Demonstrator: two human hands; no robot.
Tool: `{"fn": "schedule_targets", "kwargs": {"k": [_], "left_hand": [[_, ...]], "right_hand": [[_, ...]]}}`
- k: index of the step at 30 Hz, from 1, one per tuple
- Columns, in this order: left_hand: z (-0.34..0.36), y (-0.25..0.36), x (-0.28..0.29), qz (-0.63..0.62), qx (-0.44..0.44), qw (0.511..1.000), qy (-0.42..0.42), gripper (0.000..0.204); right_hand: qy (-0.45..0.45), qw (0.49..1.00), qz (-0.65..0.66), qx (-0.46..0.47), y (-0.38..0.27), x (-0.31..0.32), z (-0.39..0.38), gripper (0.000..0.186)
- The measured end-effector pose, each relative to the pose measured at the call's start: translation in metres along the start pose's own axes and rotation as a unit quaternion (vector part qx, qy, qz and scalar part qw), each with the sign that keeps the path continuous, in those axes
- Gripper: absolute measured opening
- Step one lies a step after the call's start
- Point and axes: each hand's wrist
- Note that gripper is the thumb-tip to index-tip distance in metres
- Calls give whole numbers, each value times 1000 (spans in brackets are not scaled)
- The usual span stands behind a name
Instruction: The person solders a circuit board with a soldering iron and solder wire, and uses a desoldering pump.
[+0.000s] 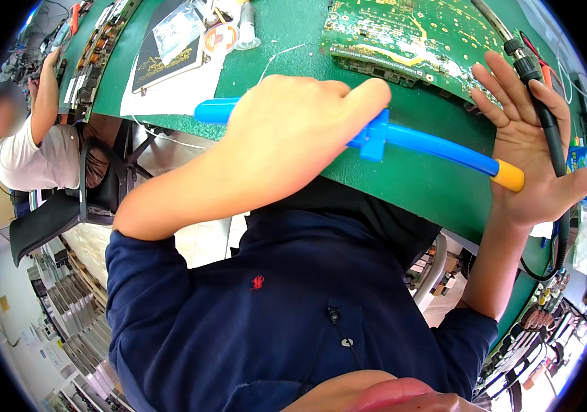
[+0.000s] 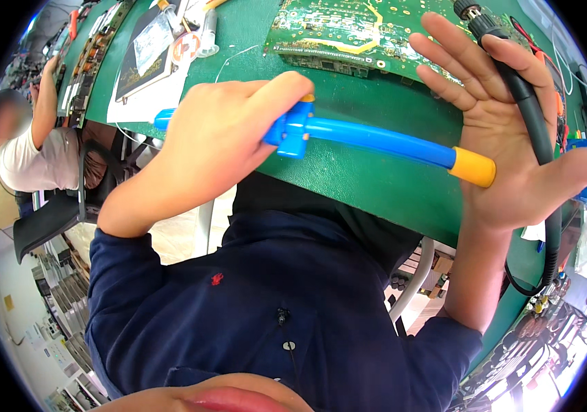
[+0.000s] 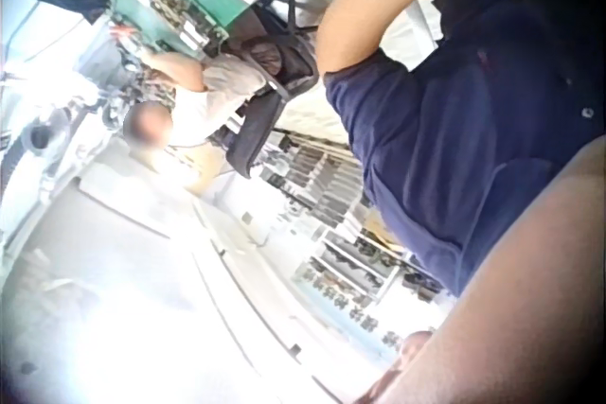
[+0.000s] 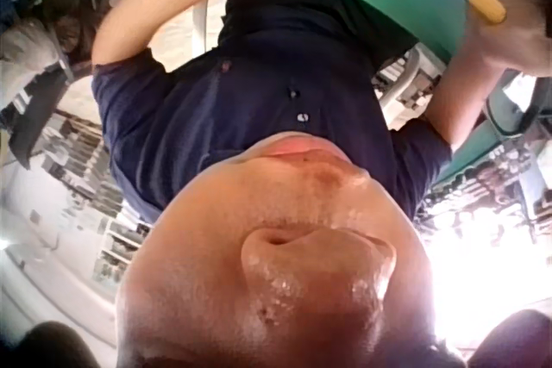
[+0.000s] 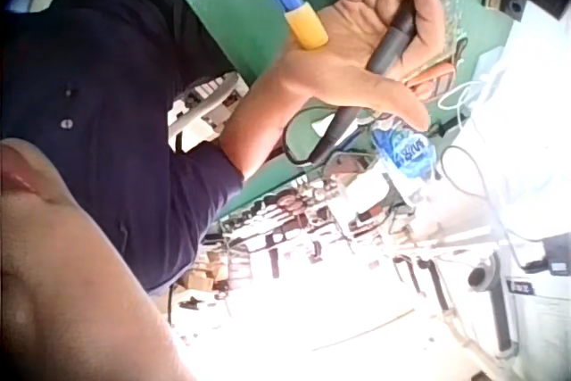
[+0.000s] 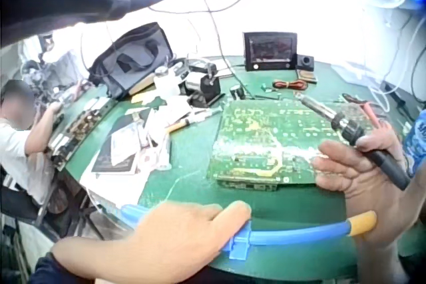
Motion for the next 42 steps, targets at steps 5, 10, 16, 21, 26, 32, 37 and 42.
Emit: {"fn": "schedule_targets", "kwargs": {"k": [5,10,16,21,26,32,37,42], "left_hand": [[12,23,-8,-8,-11,1000,6,26],[31,42,7,20,-19,998,-54,20],[40,55,11,-39,-79,994,-64,15],[33,38,3,-9,-88,996,14,13],[23,1,17,71,-30,996,34,17],[-6,-60,33,-38,121,985,117,37],[-1,-119,45,-75,264,948,161,58],[-13,-194,24,-9,400,904,151,66]], "right_hand": [[-98,995,-19,-26,13,3,-2,91],[-144,986,-69,-36,20,-17,-7,90],[-122,980,-150,-55,19,-31,-11,92],[-71,972,-209,-77,21,-39,-9,94],[-37,965,-258,18,7,-11,-3,84],[7,946,-302,117,6,6,7,57],[6,939,-332,88,2,3,7,46],[-9,937,-343,73,5,-4,7,40]]}}
Point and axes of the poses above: each hand's wrist, its own z-axis towards the middle knuckle, its own x-axis out of the back of the hand, y = z × x, and after that the axes turned 9 degrees about z, right-handed
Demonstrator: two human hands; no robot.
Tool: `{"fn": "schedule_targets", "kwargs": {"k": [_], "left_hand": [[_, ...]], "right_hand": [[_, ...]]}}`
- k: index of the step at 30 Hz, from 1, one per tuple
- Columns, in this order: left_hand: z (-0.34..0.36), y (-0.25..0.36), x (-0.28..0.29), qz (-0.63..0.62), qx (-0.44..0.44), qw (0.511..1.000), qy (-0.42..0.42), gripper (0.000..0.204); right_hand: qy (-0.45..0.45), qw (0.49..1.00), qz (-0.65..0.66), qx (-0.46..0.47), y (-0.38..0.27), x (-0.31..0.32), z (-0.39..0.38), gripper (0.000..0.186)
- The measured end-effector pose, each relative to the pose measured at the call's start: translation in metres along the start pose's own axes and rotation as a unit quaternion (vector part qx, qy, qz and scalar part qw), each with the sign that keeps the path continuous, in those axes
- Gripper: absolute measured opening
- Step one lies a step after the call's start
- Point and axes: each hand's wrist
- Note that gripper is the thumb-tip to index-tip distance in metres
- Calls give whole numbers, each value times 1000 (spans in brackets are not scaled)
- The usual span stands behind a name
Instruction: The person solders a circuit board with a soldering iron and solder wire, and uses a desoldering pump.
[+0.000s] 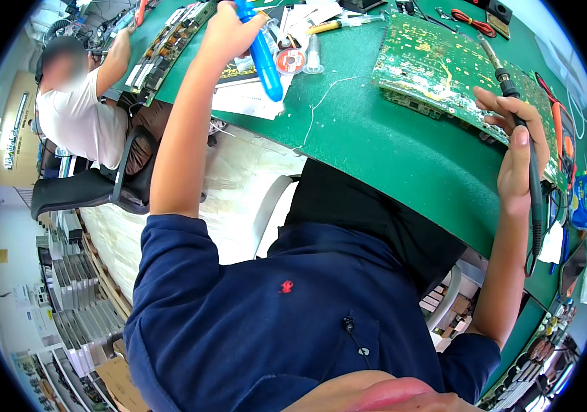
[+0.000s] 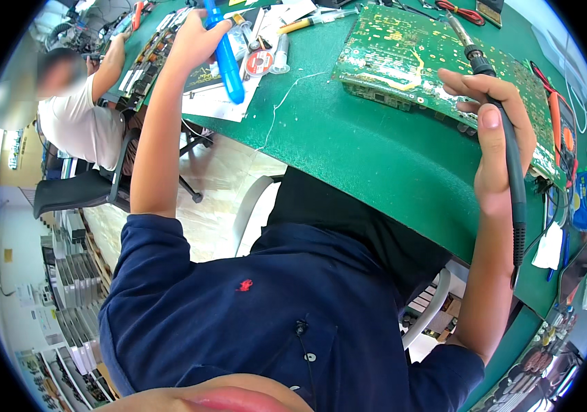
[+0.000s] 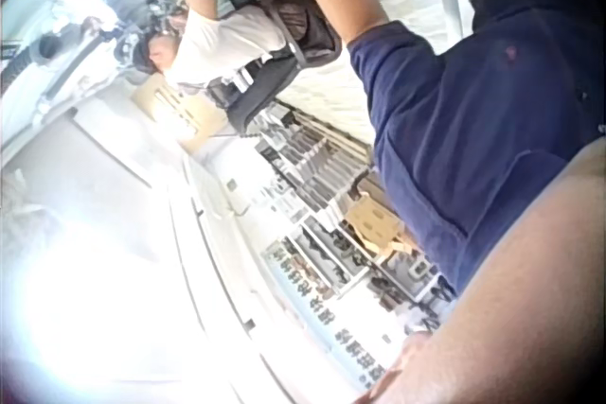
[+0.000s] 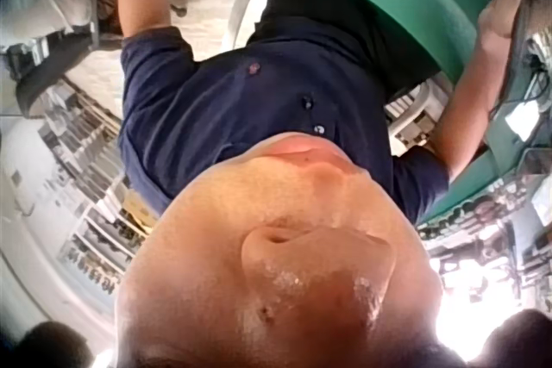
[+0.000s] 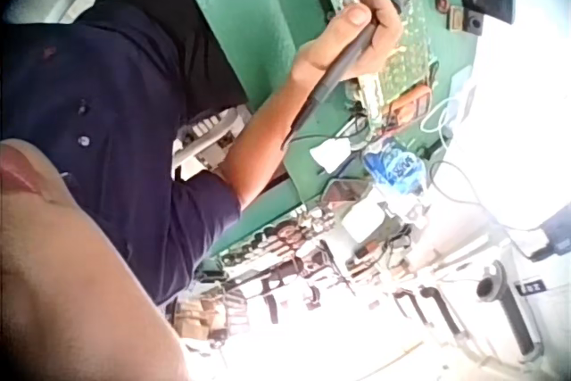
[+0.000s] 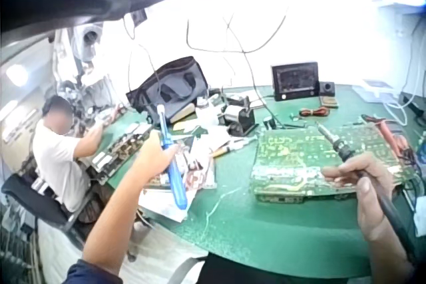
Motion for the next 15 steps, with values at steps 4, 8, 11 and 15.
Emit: {"fn": "schedule_targets", "kwargs": {"k": [4,8,11,15], "left_hand": [[18,-20,-18,42,58,997,-40,73],[31,-28,-38,33,65,992,-99,72],[28,-37,-38,81,28,996,-29,76],[5,-6,-20,106,53,993,10,65]], "right_hand": [[1,1000,-18,-7,-1,-1,-2,36],[2,1000,-22,-21,-2,1,-4,32],[1,1000,-1,-20,0,-4,-2,30],[25,998,-20,-60,-4,-9,-1,28]]}}
Point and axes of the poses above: each hand's wrist, its own z-axis towards the middle knuckle, its own x-axis out of the back of the hand, y = z × x, and after that the axes turned 9 degrees about z, right-handed
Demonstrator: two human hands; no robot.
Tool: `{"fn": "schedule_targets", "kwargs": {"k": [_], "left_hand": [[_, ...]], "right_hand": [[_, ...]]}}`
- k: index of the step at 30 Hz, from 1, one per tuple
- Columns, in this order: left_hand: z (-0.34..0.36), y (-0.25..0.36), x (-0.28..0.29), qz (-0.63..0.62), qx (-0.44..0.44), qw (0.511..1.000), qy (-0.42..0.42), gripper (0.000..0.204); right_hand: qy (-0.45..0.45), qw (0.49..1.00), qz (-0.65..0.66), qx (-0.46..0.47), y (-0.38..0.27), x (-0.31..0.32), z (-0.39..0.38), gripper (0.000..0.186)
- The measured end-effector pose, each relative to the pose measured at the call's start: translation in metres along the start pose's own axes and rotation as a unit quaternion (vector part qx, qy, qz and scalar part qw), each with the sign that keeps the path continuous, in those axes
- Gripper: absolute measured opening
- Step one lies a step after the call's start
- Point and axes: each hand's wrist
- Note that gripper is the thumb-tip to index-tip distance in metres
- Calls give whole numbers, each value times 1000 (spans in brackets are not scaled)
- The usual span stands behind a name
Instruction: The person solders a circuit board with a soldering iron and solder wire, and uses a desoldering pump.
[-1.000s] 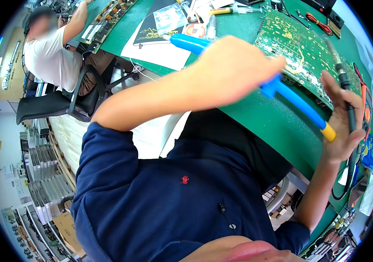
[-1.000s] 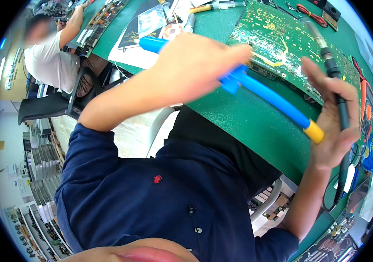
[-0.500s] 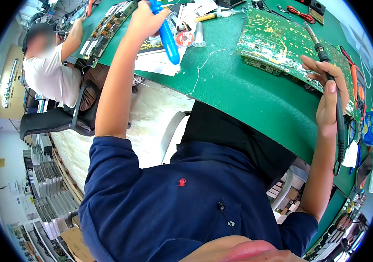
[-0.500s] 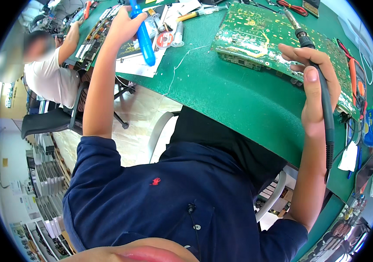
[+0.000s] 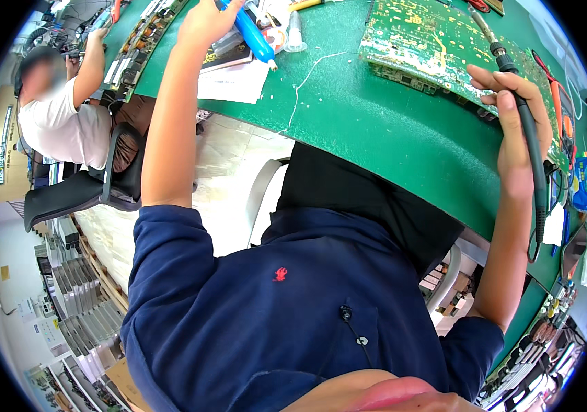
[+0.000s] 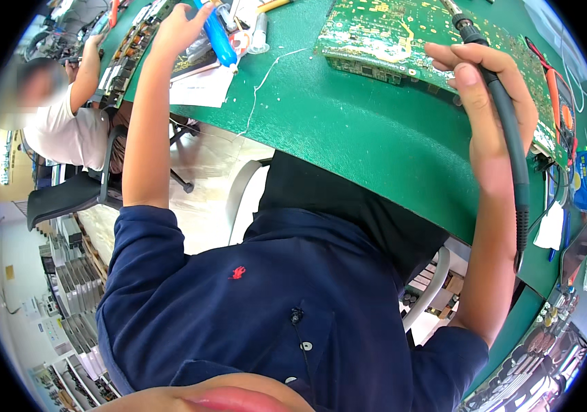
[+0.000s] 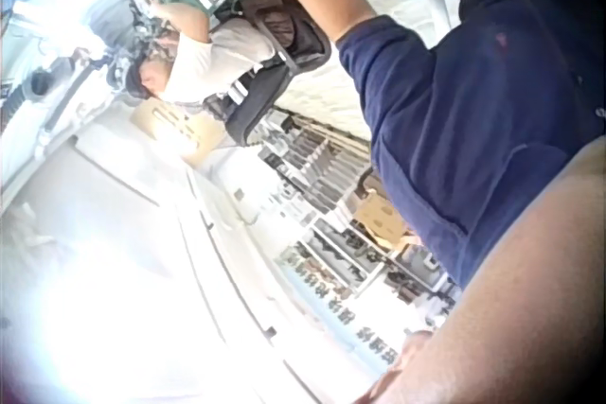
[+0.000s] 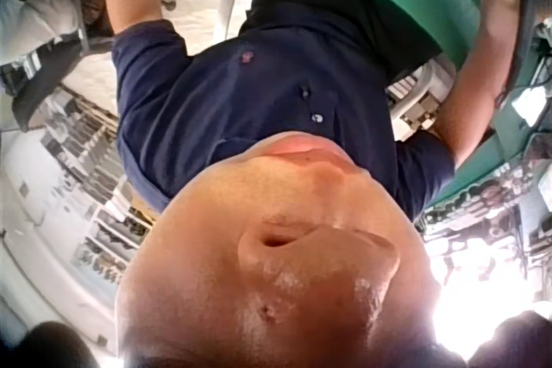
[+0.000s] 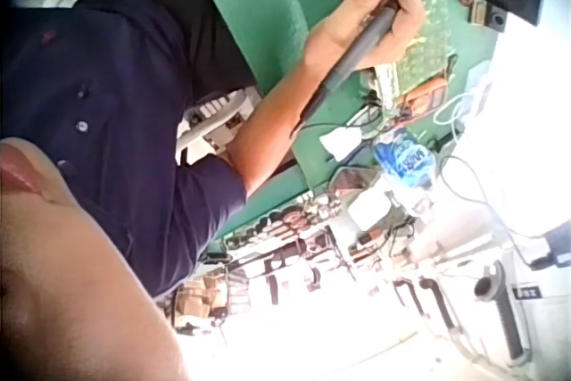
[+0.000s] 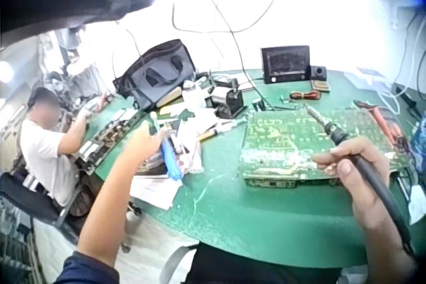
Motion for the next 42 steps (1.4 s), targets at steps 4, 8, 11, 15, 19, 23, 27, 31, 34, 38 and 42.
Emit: {"fn": "schedule_targets", "kwargs": {"k": [4,8,11,15,19,23,27,31,34,38,42], "left_hand": [[-41,46,26,-84,-145,980,108,32],[-95,80,45,-138,-301,943,-26,17],[-111,88,31,-96,-355,929,-35,18],[-114,90,-1,-143,-352,925,-31,16],[-115,88,-7,-190,-323,926,-50,11],[-115,74,-13,-213,-326,921,-6,12],[-116,78,-3,-279,-280,918,-25,13],[-116,90,0,-334,-286,897,-37,10],[-121,102,-1,-392,-231,890,21,10],[-113,96,5,-446,-258,857,-8,14],[-108,98,0,-440,-334,831,-64,16]], "right_hand": [[22,998,-35,40,5,4,-1,38],[-21,997,-57,40,4,8,1,87],[38,994,-105,-20,1,-1,-3,112],[70,992,-102,-19,5,2,-6,118],[102,990,-92,-36,6,8,-14,113],[65,997,-24,-26,9,18,-19,96],[3,999,-4,-42,12,18,-17,77],[-13,998,-38,-40,11,10,-16,64],[30,996,-51,-65,8,-1,-20,56],[83,990,-70,-90,1,-11,-20,47],[46,993,-63,-91,-3,-11,-19,40]]}}
Point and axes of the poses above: each hand's wrist, its own z-axis towards the middle knuckle, its own x-axis out of the back of the hand, y = z × x, and after that the axes turned 9 degrees about z, right-handed
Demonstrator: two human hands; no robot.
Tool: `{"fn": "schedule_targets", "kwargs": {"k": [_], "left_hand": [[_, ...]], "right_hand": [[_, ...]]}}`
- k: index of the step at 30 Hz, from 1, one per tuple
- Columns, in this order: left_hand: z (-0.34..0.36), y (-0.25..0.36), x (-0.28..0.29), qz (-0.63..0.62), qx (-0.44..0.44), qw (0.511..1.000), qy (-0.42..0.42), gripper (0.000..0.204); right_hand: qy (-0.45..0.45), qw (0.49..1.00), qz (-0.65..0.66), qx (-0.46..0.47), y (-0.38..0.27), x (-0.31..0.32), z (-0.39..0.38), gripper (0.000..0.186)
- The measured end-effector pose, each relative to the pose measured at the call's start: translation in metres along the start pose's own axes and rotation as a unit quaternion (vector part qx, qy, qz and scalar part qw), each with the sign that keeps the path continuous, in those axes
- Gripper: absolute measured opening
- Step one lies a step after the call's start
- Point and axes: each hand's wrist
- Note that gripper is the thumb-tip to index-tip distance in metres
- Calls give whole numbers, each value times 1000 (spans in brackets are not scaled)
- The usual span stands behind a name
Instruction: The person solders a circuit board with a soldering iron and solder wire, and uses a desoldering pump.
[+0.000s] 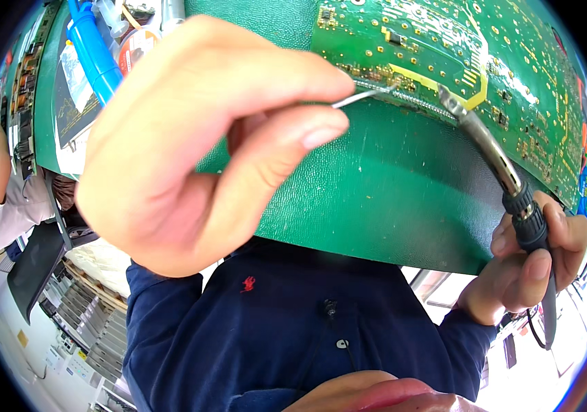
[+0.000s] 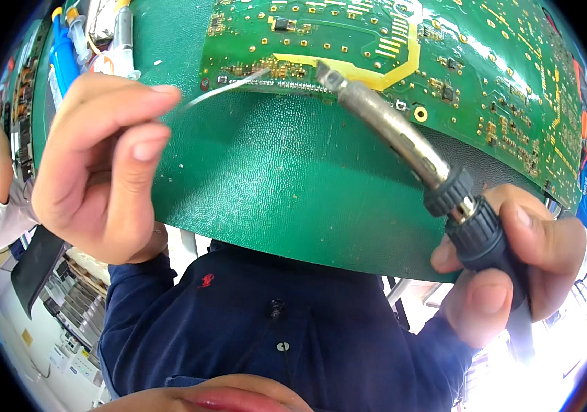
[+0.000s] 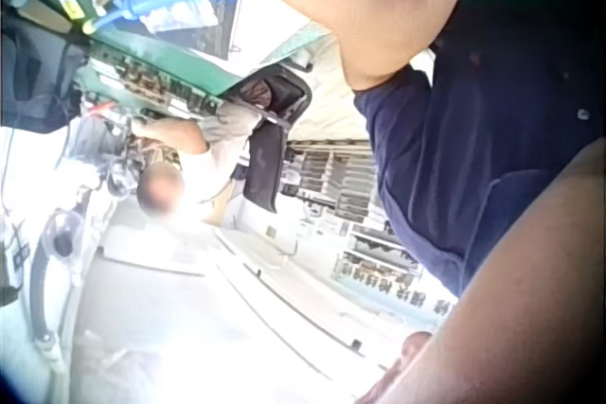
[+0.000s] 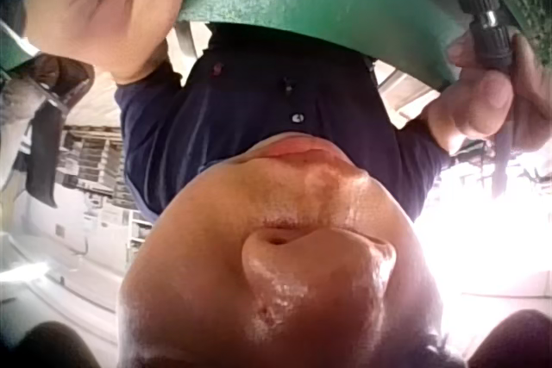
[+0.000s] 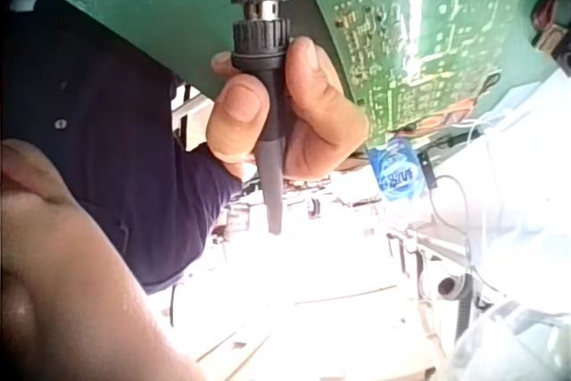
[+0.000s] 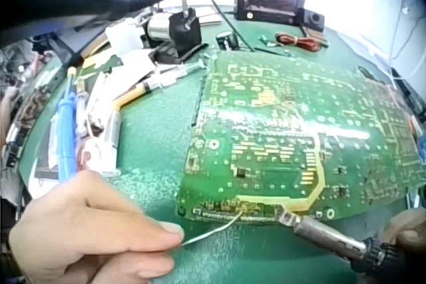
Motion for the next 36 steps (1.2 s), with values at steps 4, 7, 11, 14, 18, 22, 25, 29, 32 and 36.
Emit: {"fn": "schedule_targets", "kwargs": {"k": [4,7,11,14,18,22,25,29,32,36], "left_hand": [[8,-1,12,56,-41,989,-134,23],[6,-6,10,21,-59,990,-123,26],[9,-13,14,22,-97,984,-146,30],[8,-15,13,16,-106,982,-154,32],[10,-12,11,11,-97,983,-158,33],[18,2,9,8,-54,984,-167,33],[13,-1,1,-25,-69,992,-103,33],[-6,-20,-10,-69,-129,989,-8,33],[3,-15,1,-50,-115,989,-78,33],[7,-17,5,-35,-121,985,-114,32]], "right_hand": [[-115,993,14,-4,-2,9,10,36],[-141,990,12,20,2,7,9,35],[-119,991,-1,56,7,2,8,34],[-84,994,-10,67,8,-5,5,33],[-96,992,-28,77,8,-5,5,31],[-98,991,-42,78,7,-7,4,30],[-145,983,-26,105,9,0,8,32],[-173,977,-16,125,9,1,12,33],[-168,977,-14,132,10,-1,11,32],[-171,977,-22,128,8,-1,11,31]]}}
Point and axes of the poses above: each hand's wrist, its own z-axis towards the middle knuckle, its own x-axis out of the back of the hand, y = z × x, and after that the axes turned 9 degrees about z, right-handed
